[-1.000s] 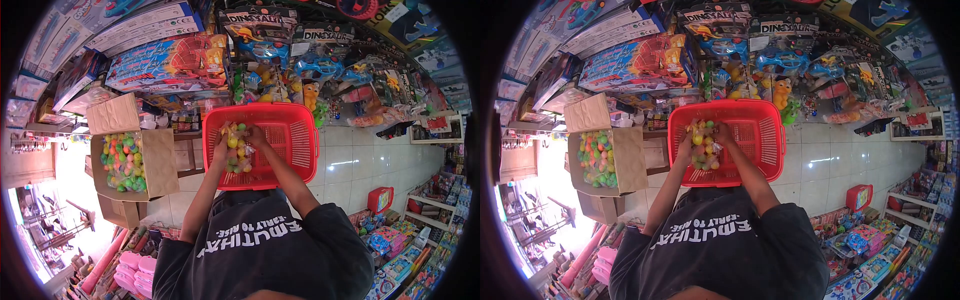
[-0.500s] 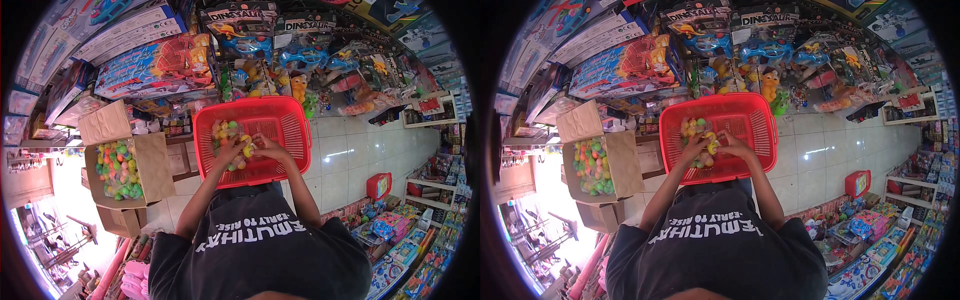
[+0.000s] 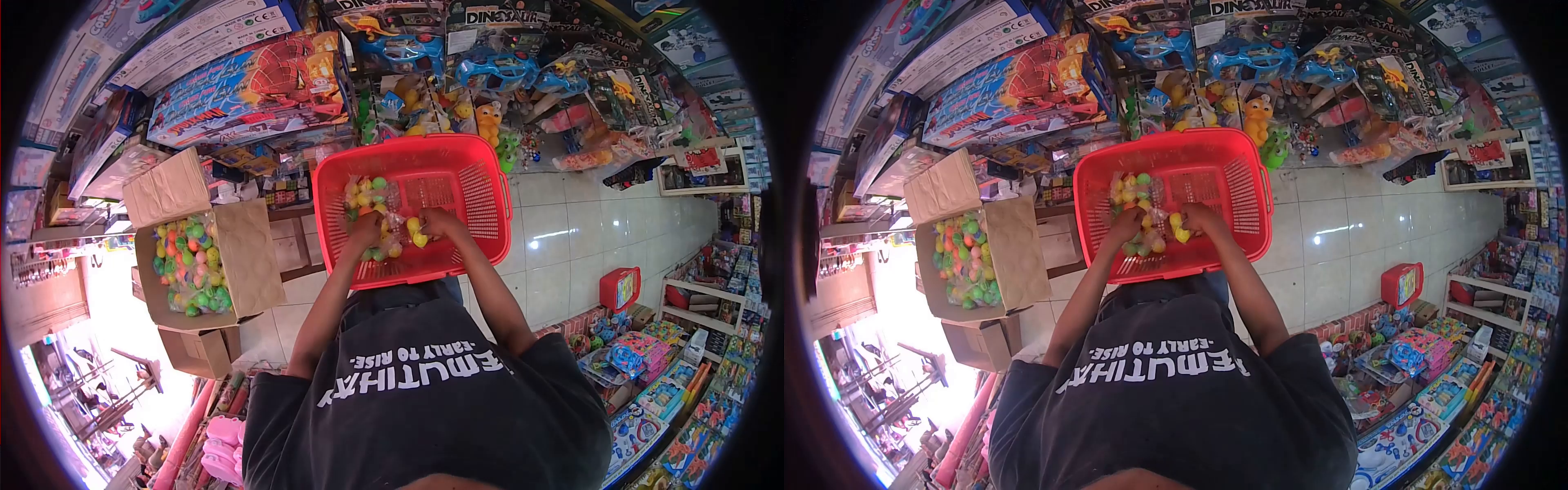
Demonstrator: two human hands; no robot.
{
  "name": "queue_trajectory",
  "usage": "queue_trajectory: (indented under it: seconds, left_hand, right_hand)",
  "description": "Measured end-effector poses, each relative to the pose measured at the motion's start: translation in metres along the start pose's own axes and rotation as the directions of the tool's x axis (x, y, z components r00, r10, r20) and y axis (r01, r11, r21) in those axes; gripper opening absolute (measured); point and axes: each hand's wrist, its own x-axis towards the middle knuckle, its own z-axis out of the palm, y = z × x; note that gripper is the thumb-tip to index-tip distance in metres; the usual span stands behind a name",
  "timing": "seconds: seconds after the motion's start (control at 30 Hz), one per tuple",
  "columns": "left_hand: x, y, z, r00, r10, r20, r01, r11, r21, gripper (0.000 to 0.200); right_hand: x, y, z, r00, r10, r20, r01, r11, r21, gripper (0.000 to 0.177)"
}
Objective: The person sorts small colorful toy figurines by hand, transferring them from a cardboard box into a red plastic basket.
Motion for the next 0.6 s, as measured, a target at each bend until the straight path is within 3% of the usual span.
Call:
queue_trajectory:
  seconds: [0.03, 0.1, 0.13, 0.2, 0.27, 0.33, 0.43, 0.5, 0.53, 0.6]
  left_hand:
    - [-0.002, -0.002, 0.0, 0.999, -0.034, 0.023, 0.032, 0.995, 0.096, 0.023]
    - [-0.002, -0.007, -0.001, 0.996, -0.052, 0.069, 0.04, 0.985, 0.165, 0.024]
    - [-0.001, -0.009, 0.0, 0.991, -0.073, 0.109, 0.045, 0.971, 0.234, 0.029]
    - [-0.002, -0.009, 0.0, 0.987, -0.076, 0.14, 0.038, 0.965, 0.258, 0.029]
    - [-0.003, -0.004, -0.005, 0.983, -0.083, 0.166, 0.034, 0.959, 0.281, 0.03]
    - [-0.003, -0.004, -0.005, 0.953, -0.013, 0.303, -0.091, 0.941, 0.325, 0.031]
    - [-0.003, -0.006, 0.004, 0.935, -0.05, 0.351, -0.066, 0.948, 0.311, 0.034]
    - [-0.001, -0.013, 0.009, 0.935, -0.014, 0.354, -0.099, 0.948, 0.301, 0.03]
    - [0.0, -0.019, 0.013, 0.933, 0.019, 0.359, -0.131, 0.947, 0.292, 0.028]
    - [0.001, -0.025, 0.016, 0.934, 0.033, 0.356, -0.136, 0.953, 0.27, 0.028]
  right_hand:
    - [0.008, 0.002, 0.004, 1.0, 0.004, 0.003, -0.004, 1.0, 0.003, 0.021]
    - [0.023, -0.001, 0.01, 0.996, 0.021, 0.082, 0.002, 0.965, -0.263, 0.023]
    - [0.027, -0.004, 0.014, 0.996, 0.022, 0.082, 0.0, 0.964, -0.265, 0.023]
    - [0.036, -0.004, 0.024, 0.986, -0.038, 0.161, 0.101, 0.91, -0.401, 0.021]
    - [0.044, 0.0, 0.035, 0.981, -0.041, 0.19, 0.115, 0.909, -0.4, 0.022]
    - [0.049, -0.002, 0.04, 0.974, -0.044, 0.222, 0.132, 0.909, -0.396, 0.023]
    - [0.052, 0.003, 0.041, 0.968, 0.028, 0.251, 0.078, 0.911, -0.404, 0.028]
    - [0.05, 0.006, 0.042, 0.976, -0.048, 0.215, 0.093, 0.975, -0.203, 0.025]
    - [0.051, 0.005, 0.042, 0.975, -0.047, 0.217, 0.093, 0.975, -0.203, 0.025]
    - [0.053, -0.002, 0.039, 0.951, -0.021, 0.307, 0.172, 0.864, -0.473, 0.018]
